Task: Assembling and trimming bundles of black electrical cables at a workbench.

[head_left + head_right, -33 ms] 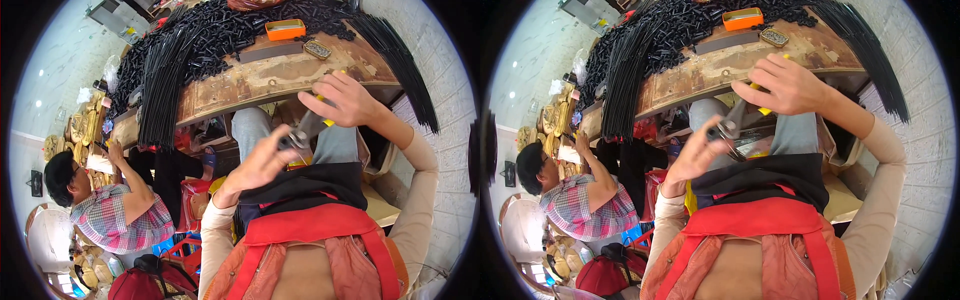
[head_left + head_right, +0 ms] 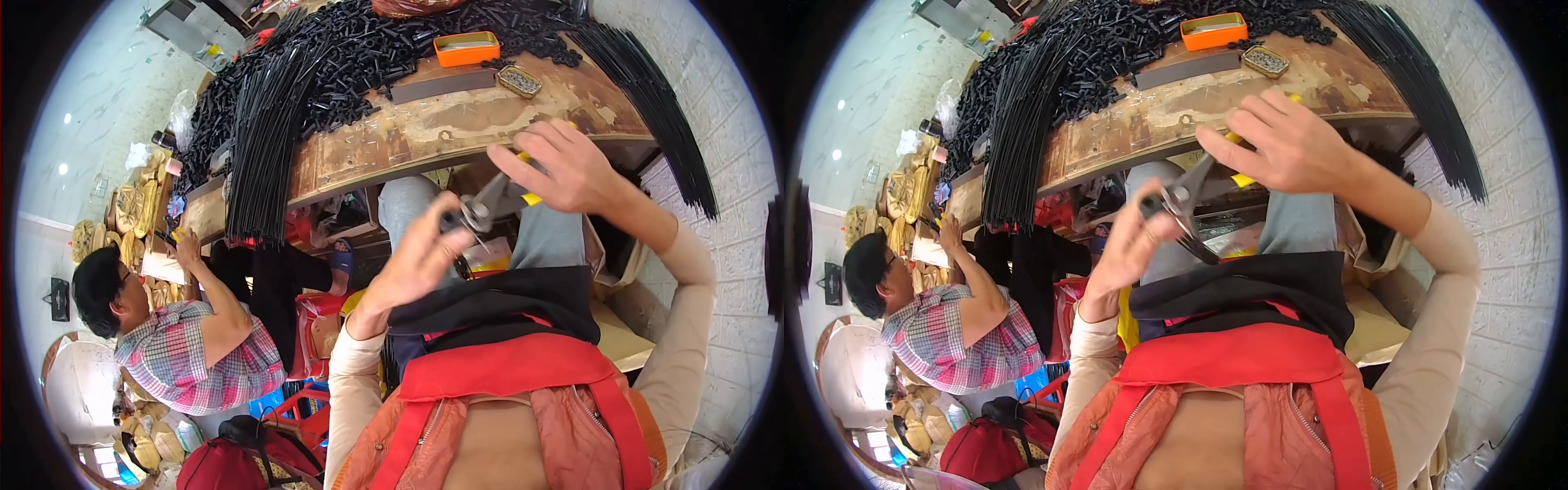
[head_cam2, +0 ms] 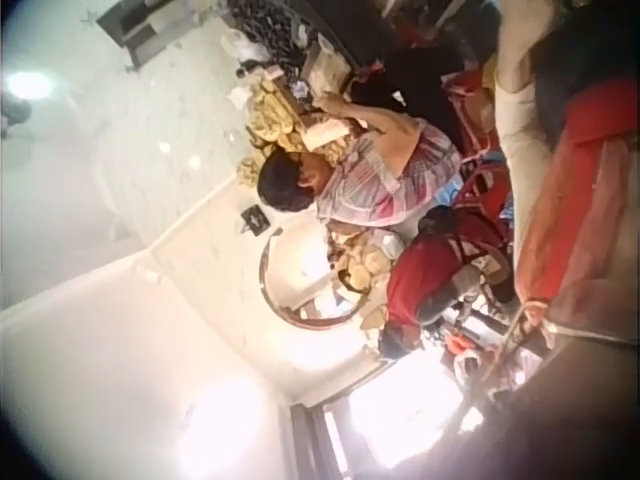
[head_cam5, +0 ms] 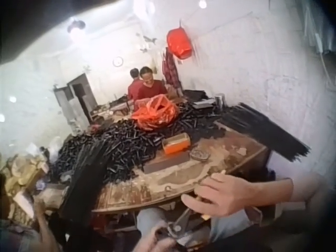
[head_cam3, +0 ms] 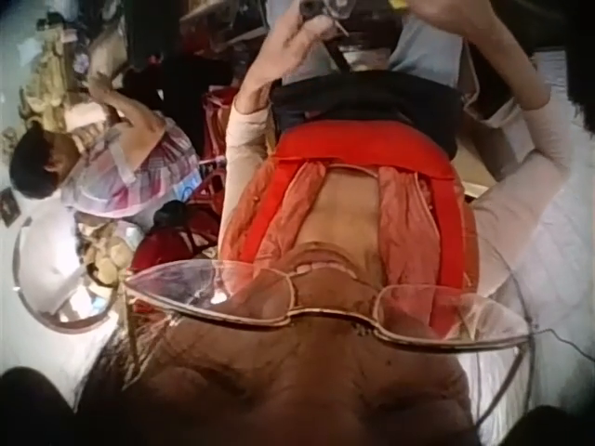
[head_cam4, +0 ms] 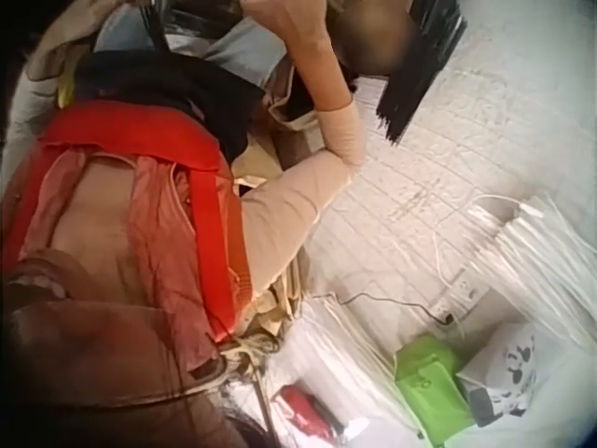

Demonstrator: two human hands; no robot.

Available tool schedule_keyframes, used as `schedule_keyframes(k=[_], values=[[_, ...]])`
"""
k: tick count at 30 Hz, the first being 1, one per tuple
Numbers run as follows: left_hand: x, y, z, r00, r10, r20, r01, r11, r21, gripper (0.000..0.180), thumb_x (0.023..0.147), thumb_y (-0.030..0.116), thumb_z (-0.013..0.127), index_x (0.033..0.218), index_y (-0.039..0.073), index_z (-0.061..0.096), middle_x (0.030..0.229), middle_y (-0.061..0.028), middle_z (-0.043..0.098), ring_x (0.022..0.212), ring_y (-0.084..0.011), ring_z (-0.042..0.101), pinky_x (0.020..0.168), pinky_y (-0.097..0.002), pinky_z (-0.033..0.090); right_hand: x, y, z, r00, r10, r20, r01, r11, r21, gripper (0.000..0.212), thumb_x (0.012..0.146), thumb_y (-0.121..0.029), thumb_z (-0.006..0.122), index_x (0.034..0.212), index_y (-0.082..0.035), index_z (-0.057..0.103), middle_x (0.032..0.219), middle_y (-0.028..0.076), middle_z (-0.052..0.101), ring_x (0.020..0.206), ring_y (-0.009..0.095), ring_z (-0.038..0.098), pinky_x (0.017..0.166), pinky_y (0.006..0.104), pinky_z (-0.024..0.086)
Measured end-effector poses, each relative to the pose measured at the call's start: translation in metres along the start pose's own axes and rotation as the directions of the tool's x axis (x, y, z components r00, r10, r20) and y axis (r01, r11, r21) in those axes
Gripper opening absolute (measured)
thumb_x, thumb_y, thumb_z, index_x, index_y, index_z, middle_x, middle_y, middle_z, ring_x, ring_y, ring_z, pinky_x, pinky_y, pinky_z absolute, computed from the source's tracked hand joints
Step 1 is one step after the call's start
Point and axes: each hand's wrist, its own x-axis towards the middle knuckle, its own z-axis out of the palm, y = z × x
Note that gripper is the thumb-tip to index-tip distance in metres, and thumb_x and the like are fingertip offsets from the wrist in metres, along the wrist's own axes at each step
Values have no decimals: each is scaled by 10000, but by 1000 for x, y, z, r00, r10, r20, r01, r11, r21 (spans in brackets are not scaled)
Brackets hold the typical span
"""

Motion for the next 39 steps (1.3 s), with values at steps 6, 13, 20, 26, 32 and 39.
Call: schedule_keyframes(k=[6,13,20,26,32,39], values=[[16,-15,2,977,53,-205,-76,991,-107,146,944,131,599,893,37,499,701,28,488,621,-45,421,543,-216,347,-15,-45,-11,818,532,217,-574,774,268,599,728,-25,653,1312,-61,528,1013,137,526,917,283,538,776,380,457],[26,-11,9,935,119,-334,-107,993,55,244,917,112,633,1133,27,558,726,41,467,654,-42,396,604,-199,353,-11,-49,15,761,602,240,-648,717,256,641,767,36,647,1369,-104,473,1131,150,502,1049,337,504,912,414,412],[20,-7,10,976,-31,-218,17,998,-64,376,979,205,543,1316,46,500,1012,-31,574,833,-89,497,748,-229,427,0,-46,15,839,528,130,-544,813,210,570,802,-74,636,1352,-120,495,1109,135,518,1036,326,515,909,423,420],[21,-20,9,986,46,-157,-65,991,-119,504,979,349,550,1348,15,471,775,42,418,638,-43,341,577,-200,284,-5,-40,12,837,493,238,-542,808,232,618,770,-11,668,1355,-125,503,1075,127,509,1005,305,509,880,409,409],[18,-14,10,994,-37,-105,23,992,-126,467,969,264,571,1356,18,481,801,42,421,690,-42,384,609,-186,316,-13,-37,8,869,432,242,-472,870,143,545,768,-53,681,1292,-84,534,945,109,514,878,281,517,776,384,413],[16,-13,16,992,61,-110,-75,989,-124,463,855,16,634,1310,32,551,1174,-34,584,844,-79,514,760,-212,439,-15,-25,-46,827,195,528,-454,786,420,445,737,-193,771,1101,-41,564,688,86,547,621,291,600,562,350,449]])
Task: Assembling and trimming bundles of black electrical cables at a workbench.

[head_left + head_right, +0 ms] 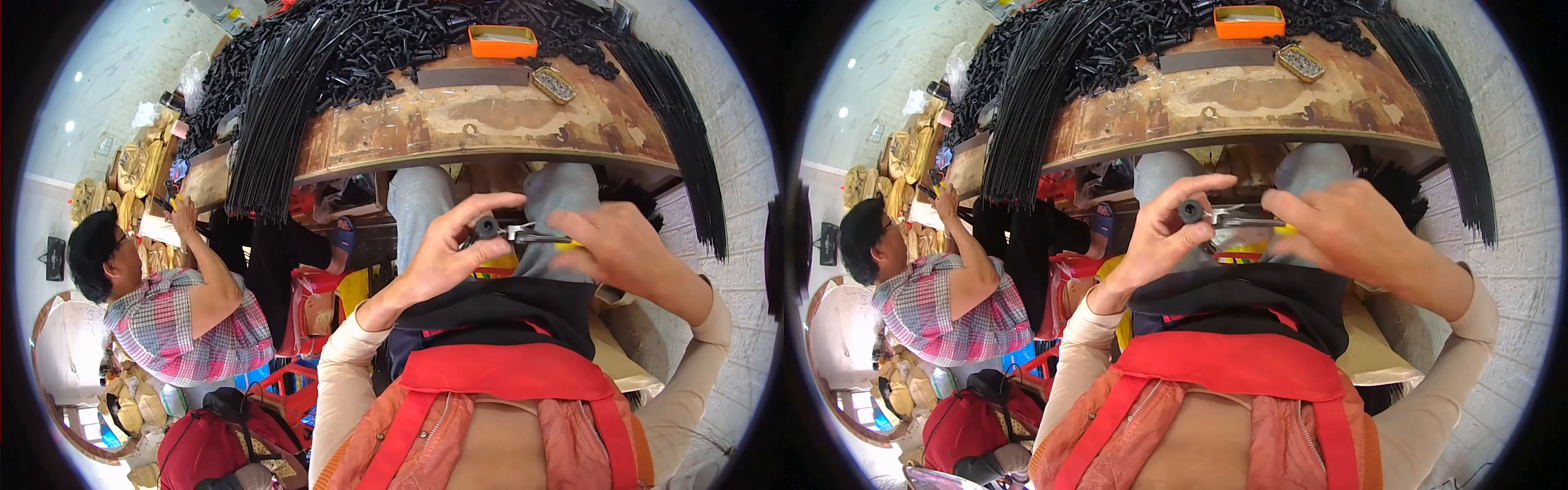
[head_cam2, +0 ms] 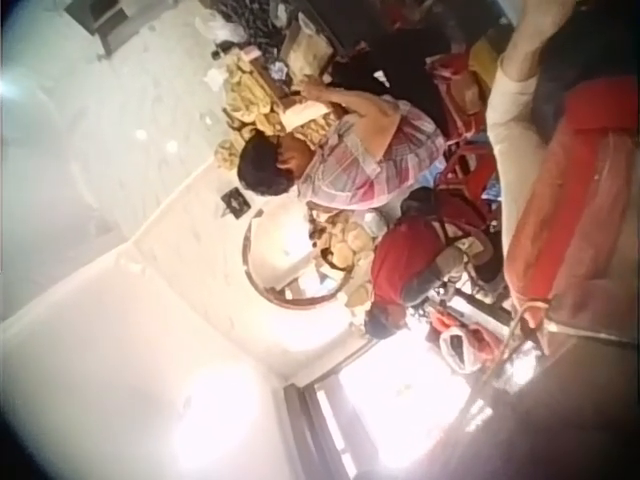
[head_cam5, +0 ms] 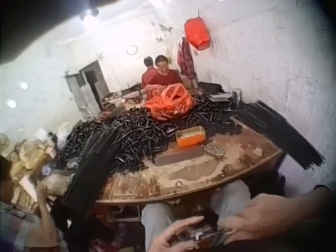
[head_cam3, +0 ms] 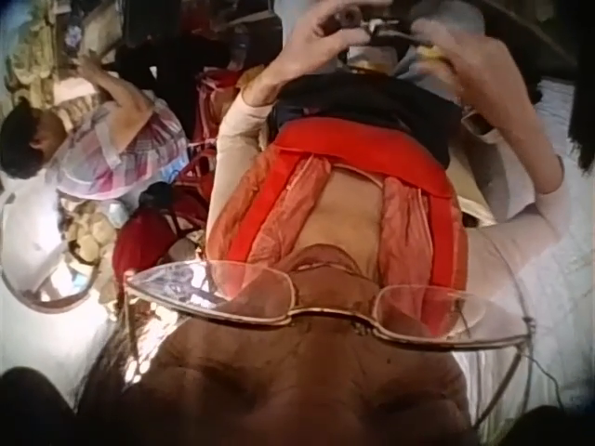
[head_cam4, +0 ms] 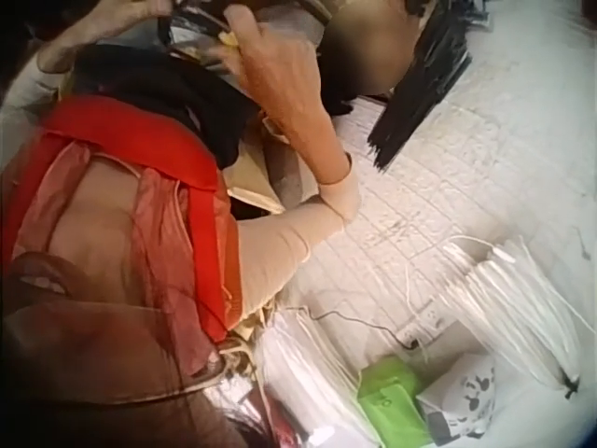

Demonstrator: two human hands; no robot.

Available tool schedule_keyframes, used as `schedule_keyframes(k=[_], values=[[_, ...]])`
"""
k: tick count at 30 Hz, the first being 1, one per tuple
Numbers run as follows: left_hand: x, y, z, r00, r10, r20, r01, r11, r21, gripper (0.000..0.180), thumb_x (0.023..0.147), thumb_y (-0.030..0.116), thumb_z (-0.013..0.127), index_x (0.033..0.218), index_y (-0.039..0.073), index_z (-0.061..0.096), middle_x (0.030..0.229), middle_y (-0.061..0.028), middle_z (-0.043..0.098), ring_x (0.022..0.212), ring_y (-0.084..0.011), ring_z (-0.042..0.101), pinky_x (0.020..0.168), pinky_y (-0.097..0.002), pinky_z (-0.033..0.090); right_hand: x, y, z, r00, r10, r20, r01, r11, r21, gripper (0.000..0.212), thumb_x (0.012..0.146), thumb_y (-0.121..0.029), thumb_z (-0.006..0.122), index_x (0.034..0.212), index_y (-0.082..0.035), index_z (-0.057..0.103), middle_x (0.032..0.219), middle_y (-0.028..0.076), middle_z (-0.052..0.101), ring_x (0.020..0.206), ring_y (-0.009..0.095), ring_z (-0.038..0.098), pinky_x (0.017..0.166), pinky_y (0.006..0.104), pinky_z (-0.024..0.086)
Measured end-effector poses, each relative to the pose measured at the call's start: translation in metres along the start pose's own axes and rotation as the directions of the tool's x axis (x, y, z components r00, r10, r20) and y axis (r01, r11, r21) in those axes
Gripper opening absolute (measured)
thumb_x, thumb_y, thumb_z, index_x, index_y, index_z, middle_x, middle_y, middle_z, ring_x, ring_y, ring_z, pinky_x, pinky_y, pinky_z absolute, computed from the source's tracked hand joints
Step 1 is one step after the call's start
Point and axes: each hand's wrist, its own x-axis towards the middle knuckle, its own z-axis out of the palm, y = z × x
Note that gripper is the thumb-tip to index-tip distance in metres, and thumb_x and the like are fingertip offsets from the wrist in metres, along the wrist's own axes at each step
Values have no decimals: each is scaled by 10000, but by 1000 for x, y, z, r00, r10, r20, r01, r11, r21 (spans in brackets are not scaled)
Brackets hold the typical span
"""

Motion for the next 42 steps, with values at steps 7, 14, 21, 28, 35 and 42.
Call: schedule_keyframes(k=[7,14,21,28,35,42], values=[[0,2,1,957,-197,214,204,979,-11,360,923,3,541,1283,17,540,1204,-58,577,1054,-118,544,908,-253,441,-12,-11,22,900,321,295,-435,704,561,551,794,-145,720,1255,-4,453,780,122,591,658,306,621,572,331,487],[5,-1,-10,989,-85,122,81,996,38,362,961,154,554,1293,12,538,1168,-40,575,946,-88,484,849,-232,415,-11,1,10,974,214,77,-228,919,323,449,856,-74,625,1260,11,447,806,151,606,672,324,638,611,362,506],[7,-8,-9,983,-55,173,52,998,20,432,962,307,577,1281,16,555,1073,-3,561,842,-65,454,760,-209,395,-5,-8,23,953,289,91,-302,884,358,471,810,-144,676,1209,8,477,747,101,576,633,259,610,579,359,483],[5,-10,-14,988,-113,107,123,988,-93,439,975,300,550,1333,48,521,923,24,475,842,-63,439,747,-197,377,0,1,9,947,266,180,-320,838,443,520,812,-84,660,1280,13,454,744,153,607,604,271,624,560,345,492],[8,-12,-11,997,8,79,-19,992,127,519,1018,430,392,1340,33,478,938,-10,519,804,-91,482,696,-230,404,1,-2,36,969,192,-158,-156,964,215,567,770,-212,722,1214,9,448,841,135,586,686,270,629,578,363,498],[17,-22,7,941,-166,-295,142,985,-102,654,1029,499,221,890,17,640,666,16,524,578,-50,403,498,-223,306,15,0,62,717,43,696,-691,-86,718,382,1011,-339,418,931,-4,585,641,44,573,554,107,554,570,241,436]])
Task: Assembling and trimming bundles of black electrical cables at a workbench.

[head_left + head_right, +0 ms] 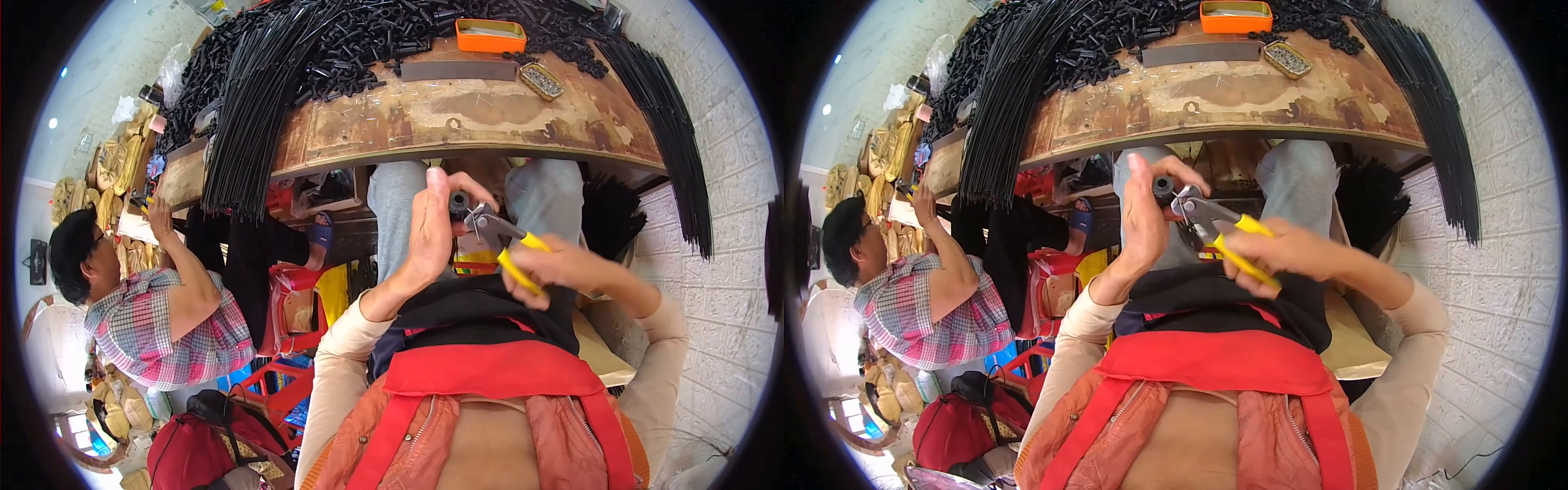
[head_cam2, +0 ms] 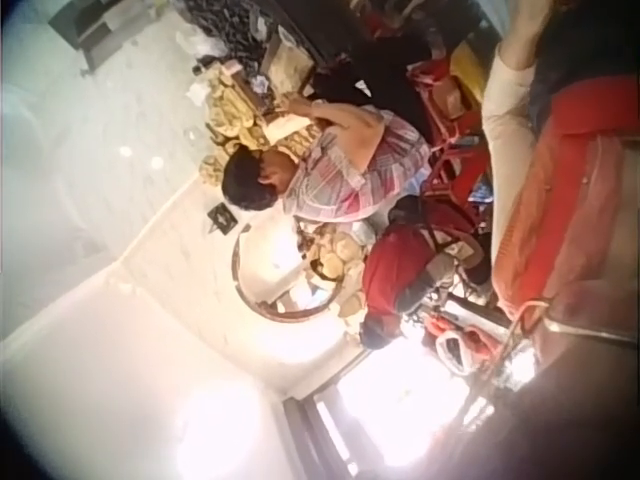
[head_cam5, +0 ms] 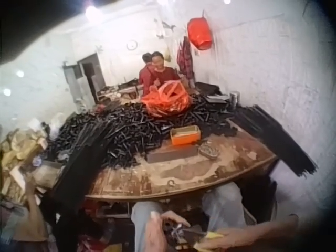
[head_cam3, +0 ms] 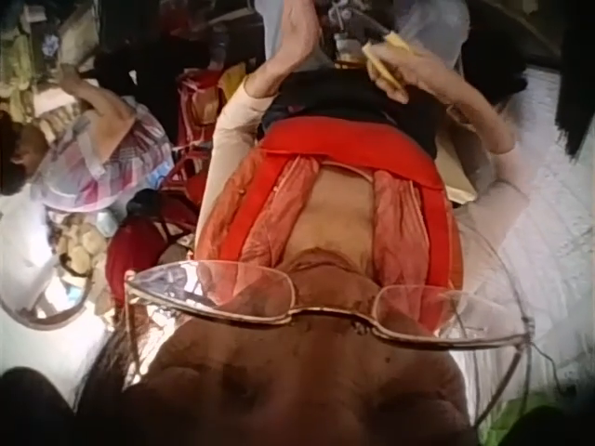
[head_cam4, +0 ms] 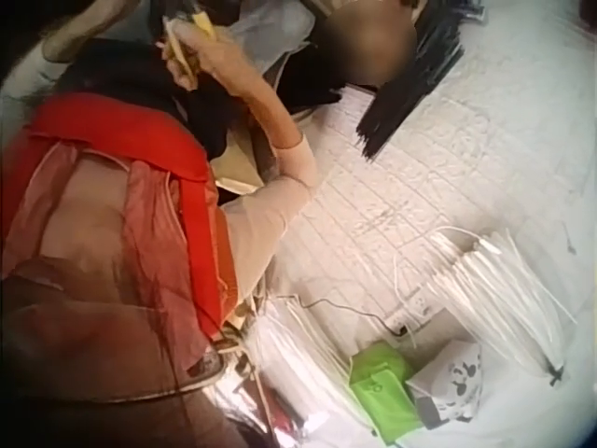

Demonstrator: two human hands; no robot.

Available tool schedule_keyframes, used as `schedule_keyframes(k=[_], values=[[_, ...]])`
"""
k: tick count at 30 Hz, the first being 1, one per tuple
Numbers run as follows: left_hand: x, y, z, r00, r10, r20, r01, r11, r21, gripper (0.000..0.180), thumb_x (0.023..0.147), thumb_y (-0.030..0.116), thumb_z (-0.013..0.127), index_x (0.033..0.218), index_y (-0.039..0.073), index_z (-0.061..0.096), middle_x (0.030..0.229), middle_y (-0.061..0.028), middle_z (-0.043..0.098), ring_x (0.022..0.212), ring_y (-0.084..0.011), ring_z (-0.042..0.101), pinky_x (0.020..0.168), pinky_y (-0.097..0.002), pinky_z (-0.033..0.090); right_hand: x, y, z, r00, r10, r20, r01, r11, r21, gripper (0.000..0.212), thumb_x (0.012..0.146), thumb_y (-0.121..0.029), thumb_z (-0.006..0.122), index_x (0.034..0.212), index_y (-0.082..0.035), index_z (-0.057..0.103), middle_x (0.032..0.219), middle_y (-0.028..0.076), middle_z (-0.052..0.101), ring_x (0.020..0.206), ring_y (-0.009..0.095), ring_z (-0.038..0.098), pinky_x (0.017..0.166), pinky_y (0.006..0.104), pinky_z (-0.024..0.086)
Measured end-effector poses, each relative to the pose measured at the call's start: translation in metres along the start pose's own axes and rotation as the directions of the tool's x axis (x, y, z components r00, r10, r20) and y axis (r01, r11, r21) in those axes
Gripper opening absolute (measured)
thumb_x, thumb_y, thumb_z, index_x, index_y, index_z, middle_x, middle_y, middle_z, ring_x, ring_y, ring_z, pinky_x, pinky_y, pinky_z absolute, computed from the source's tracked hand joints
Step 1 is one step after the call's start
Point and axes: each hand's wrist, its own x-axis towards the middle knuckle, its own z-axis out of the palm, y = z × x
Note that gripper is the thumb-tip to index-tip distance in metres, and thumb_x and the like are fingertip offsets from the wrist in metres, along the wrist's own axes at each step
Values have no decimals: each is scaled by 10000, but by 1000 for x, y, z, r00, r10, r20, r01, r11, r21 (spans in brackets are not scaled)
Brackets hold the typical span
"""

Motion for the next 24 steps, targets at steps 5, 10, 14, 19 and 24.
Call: schedule_keyframes(k=[5,10,14,19,24], values=[[4,1,-2,996,-55,-73,62,994,93,692,1028,507,216,610,35,503,555,17,453,510,-57,365,469,-235,275,10,14,15,973,-187,-137,172,979,-112,316,1010,-276,457,1037,19,566,752,70,606,646,126,593,628,250,473],[8,-6,-1,994,-51,-92,55,997,46,678,1017,530,252,590,65,500,544,17,471,472,-55,367,448,-225,261,9,11,10,955,-251,-159,227,961,-156,328,1023,-258,434,1199,10,506,858,103,635,751,147,632,665,269,497],[7,-5,0,993,-97,-74,99,995,32,667,1011,527,269,589,64,500,538,19,458,472,-56,359,448,-226,257,-3,0,13,965,-224,-140,209,971,-112,343,1027,-274,430,1205,10,502,846,94,626,782,154,646,665,274,499],[9,-2,0,990,-123,-69,128,989,68,666,1024,508,242,619,43,495,554,15,423,520,-65,357,479,-235,283,-4,-4,13,977,-155,-147,139,984,-112,280,1026,-273,434,1048,-7,517,706,33,516,532,112,502,533,243,428],[18,-13,-1,995,-97,-5,97,993,67,658,1021,507,244,628,47,503,570,16,428,523,-68,372,485,-227,291,-1,-3,13,971,-41,-237,52,998,41,257,1009,-264,475,894,-36,490,647,9,461,485,67,401,444,218,322]])
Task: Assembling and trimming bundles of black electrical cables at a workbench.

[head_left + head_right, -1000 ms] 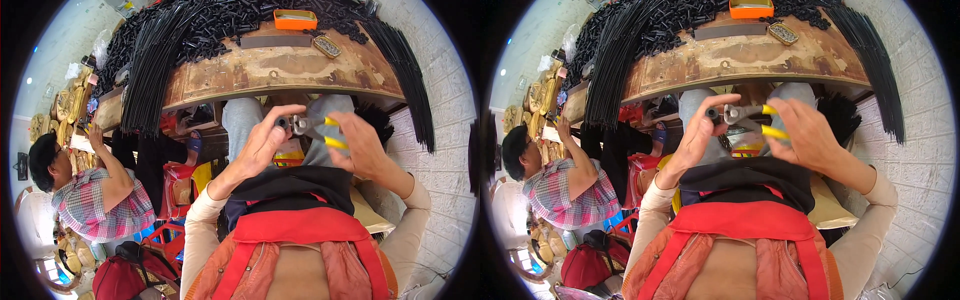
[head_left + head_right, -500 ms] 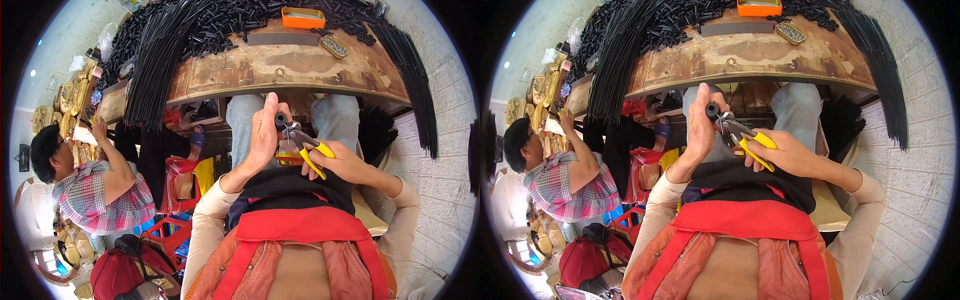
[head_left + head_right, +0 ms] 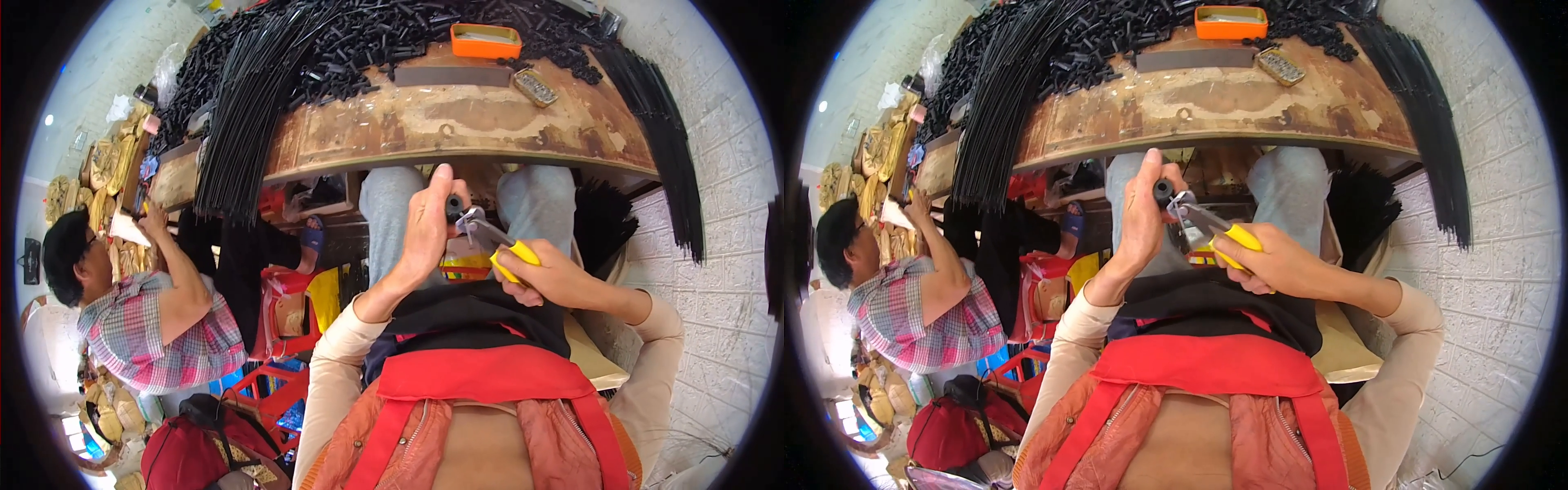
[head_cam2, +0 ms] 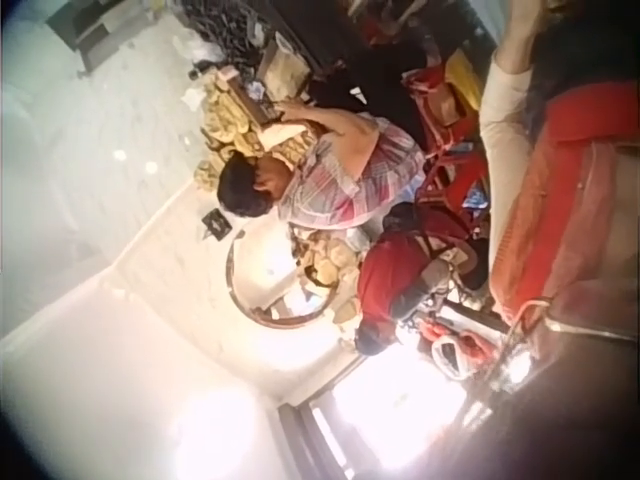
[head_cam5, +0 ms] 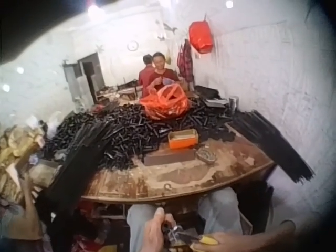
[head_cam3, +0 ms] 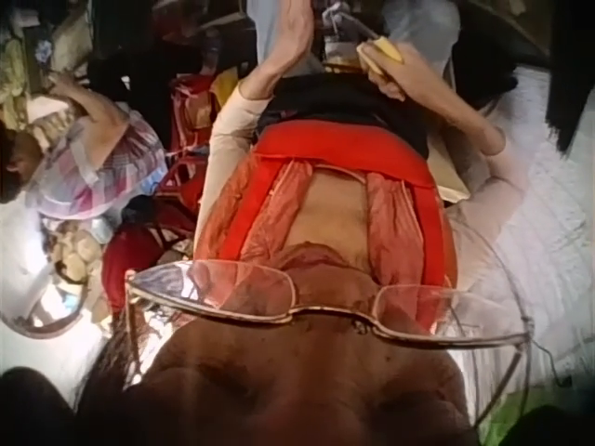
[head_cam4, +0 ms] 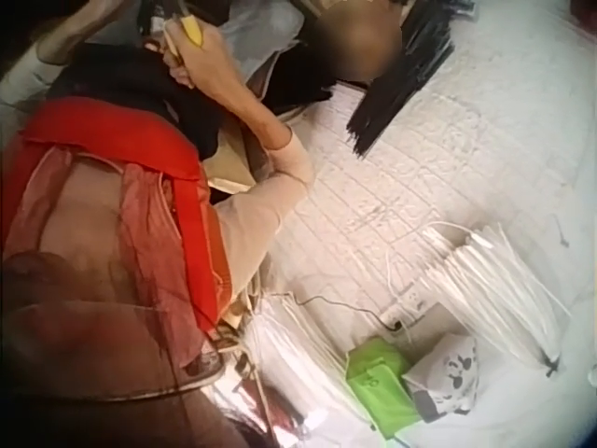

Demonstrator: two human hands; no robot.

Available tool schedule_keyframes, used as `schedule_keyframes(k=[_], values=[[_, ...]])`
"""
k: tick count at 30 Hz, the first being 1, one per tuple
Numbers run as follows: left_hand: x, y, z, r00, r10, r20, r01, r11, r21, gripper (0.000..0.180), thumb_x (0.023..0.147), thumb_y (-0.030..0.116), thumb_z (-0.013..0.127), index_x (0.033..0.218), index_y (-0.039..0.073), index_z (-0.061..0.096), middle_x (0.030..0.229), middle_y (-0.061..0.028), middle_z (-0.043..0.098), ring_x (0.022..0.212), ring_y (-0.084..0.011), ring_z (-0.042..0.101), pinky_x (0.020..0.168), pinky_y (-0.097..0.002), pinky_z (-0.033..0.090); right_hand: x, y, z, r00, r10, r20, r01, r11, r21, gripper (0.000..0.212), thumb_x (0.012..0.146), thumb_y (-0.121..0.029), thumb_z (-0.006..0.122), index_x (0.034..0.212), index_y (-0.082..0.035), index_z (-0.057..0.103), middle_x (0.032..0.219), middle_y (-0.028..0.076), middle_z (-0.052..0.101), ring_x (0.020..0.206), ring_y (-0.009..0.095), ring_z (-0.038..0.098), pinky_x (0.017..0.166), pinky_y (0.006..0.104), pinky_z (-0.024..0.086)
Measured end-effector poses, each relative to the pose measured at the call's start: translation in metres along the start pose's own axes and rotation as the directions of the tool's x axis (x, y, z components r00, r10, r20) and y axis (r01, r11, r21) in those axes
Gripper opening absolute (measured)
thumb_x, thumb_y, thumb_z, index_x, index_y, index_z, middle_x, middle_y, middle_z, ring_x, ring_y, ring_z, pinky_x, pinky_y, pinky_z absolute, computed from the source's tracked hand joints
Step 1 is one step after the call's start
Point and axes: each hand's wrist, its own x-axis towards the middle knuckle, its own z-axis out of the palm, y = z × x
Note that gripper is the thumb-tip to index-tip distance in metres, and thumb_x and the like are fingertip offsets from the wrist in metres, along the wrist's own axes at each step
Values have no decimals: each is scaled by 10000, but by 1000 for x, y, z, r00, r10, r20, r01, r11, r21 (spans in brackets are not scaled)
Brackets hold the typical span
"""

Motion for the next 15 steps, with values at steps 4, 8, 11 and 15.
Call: schedule_keyframes(k=[4,8,11,15], values=[[18,2,-28,992,105,-65,-115,977,-180,611,1013,546,255,881,33,559,619,2,433,537,-92,397,511,-229,295,27,5,-34,961,-261,-93,231,941,-249,183,970,-198,540,912,-28,503,665,30,452,546,93,446,501,236,357],[29,26,-36,903,417,-101,-428,896,-120,509,1009,502,351,1073,11,468,820,-73,488,749,-154,464,642,-281,371,67,-19,-128,375,-922,-97,303,221,-927,213,787,-37,630,988,0,572,802,163,566,820,312,597,712,375,467],[33,30,-35,916,373,144,-363,927,-91,501,999,484,414,1037,-9,494,776,-60,508,701,-145,496,657,-273,409,83,-53,-189,422,-883,-206,-19,219,-976,218,760,-27,617,977,-12,605,878,180,621,843,362,605,715,403,482],[48,5,-31,937,237,257,-247,969,7,488,1016,445,397,1054,-25,523,759,-48,522,695,-120,502,667,-259,419,117,-69,-238,513,-823,-244,-320,80,-944,153,769,-61,589,915,-33,624,890,149,645,851,344,632,711,441,493]])
